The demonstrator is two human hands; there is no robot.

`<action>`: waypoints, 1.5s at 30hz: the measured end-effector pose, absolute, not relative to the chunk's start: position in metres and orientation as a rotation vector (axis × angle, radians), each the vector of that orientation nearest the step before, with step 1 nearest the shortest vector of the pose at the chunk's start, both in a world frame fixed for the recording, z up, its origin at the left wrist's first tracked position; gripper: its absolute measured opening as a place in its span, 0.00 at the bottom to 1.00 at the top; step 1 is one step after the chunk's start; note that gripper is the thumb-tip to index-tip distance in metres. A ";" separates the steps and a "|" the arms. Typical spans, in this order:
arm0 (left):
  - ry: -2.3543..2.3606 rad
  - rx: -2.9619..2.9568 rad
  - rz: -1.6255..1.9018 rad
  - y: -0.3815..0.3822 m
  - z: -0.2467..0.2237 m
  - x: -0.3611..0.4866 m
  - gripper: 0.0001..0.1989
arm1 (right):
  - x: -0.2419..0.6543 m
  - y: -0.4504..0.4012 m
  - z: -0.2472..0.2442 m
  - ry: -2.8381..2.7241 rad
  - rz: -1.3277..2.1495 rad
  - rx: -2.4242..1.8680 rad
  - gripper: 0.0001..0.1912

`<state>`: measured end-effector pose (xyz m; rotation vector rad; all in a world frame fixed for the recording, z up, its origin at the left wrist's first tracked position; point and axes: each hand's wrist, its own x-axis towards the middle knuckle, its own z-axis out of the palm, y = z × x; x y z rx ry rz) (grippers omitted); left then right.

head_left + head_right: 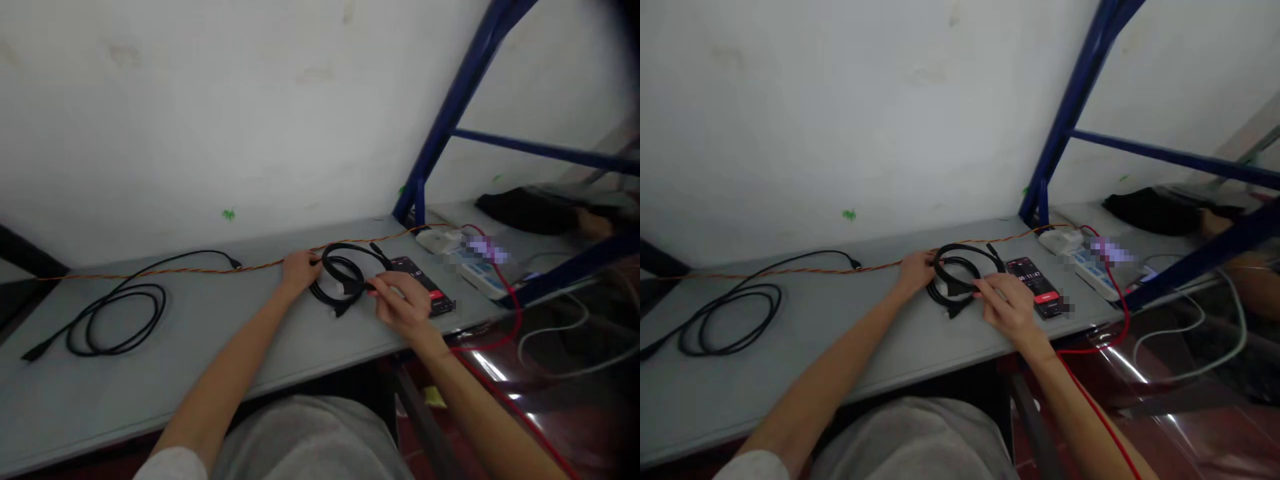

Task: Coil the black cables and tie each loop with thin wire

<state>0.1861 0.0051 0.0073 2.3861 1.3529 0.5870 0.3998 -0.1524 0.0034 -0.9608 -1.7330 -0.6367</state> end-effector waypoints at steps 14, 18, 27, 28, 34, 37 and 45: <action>1.439 2.426 0.986 -0.002 0.016 0.169 0.14 | 0.402 -0.156 0.034 -1.363 -0.502 -1.098 0.08; 1.574 2.278 1.122 0.015 0.019 0.146 0.15 | 0.398 -0.154 0.046 -1.264 -0.405 -1.104 0.07; 1.709 2.010 1.228 0.035 -0.001 0.086 0.15 | 0.381 -0.113 0.055 -0.852 0.555 -0.954 0.15; 1.706 2.003 1.230 0.035 -0.004 0.084 0.14 | 0.378 -0.108 0.056 -0.801 0.656 -0.950 0.16; 1.700 1.984 1.233 0.036 -0.013 0.083 0.11 | 0.360 -0.090 0.082 -0.798 1.045 -1.164 0.18; 1.702 1.978 1.228 0.037 -0.015 0.083 0.11 | 0.358 -0.086 0.111 -1.031 0.943 -1.393 0.17; 1.709 1.990 1.211 0.036 -0.016 0.082 0.10 | 0.334 -0.072 0.149 -1.545 -0.002 -2.067 0.16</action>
